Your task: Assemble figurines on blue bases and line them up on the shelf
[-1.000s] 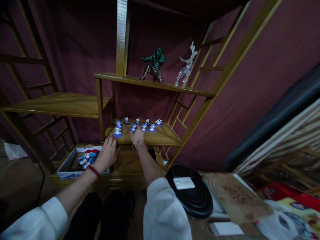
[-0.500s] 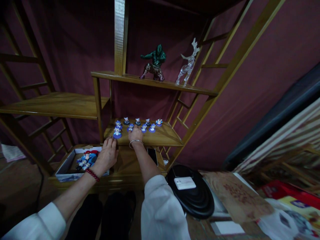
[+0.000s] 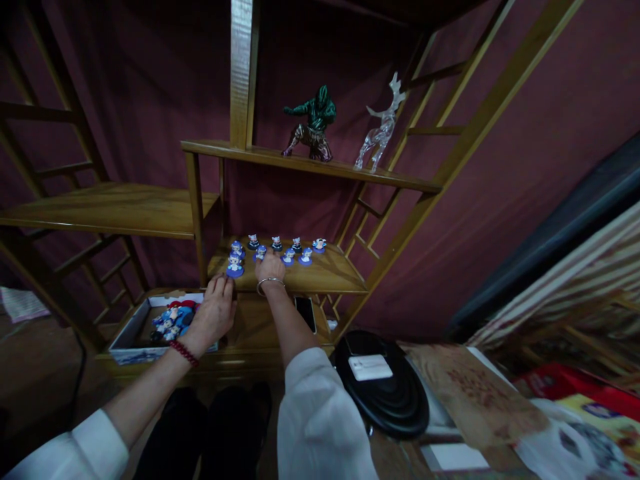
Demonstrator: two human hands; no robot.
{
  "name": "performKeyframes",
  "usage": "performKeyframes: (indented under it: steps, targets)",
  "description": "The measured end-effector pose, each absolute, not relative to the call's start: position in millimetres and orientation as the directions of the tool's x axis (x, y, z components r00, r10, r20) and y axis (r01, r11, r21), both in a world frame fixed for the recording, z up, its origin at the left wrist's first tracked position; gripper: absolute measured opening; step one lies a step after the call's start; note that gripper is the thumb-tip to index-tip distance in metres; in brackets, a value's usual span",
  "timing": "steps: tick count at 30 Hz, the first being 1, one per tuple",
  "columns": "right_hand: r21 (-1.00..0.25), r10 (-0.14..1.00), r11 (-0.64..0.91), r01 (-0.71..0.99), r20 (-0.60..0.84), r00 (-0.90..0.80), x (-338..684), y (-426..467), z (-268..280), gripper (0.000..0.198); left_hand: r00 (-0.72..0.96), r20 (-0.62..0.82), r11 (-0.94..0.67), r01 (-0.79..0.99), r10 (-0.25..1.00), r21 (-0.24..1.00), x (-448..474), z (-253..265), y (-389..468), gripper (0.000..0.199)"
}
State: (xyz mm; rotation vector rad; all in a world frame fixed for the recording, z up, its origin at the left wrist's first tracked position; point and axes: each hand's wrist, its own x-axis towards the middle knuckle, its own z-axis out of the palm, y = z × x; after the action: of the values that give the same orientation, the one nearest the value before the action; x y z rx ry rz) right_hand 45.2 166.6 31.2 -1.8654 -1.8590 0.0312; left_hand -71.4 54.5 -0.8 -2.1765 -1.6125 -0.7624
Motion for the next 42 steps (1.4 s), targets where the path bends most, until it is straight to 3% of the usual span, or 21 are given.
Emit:
performKeyframes:
  steps: [8,14,20,26,35,42]
  targets:
    - [-0.441,0.929,0.096,0.893,0.361,0.079,47,168,23,0.042,0.227,0.563,-0.293,0.956,0.795,0.028,-72,3,53,0.045]
    - [-0.525,0.871,0.178,0.832,0.478,0.116,51,150,15,0.028,0.233,0.565,-0.319,0.946,0.792,0.056,-74,2,53,0.049]
    - [-0.414,0.809,0.412,0.812,0.577,-0.116,54,121,10,0.023,0.232,0.57,-0.33,0.941,0.788,0.074,-74,3,50,0.052]
    - [-0.355,0.769,0.508,0.785,0.597,-0.227,59,107,9,0.028,0.249,0.58,-0.34,0.939,0.776,0.051,-73,4,48,0.053]
    - [-0.403,0.77,0.511,0.759,0.606,-0.197,63,98,8,0.03,0.31,0.608,-0.368,0.929,0.731,-0.032,-79,-12,49,0.06]
    - [-0.395,0.741,0.471,0.789,0.662,-0.111,47,77,-2,0.033,0.323,0.628,-0.428,0.904,0.708,0.017,-87,-22,38,0.069]
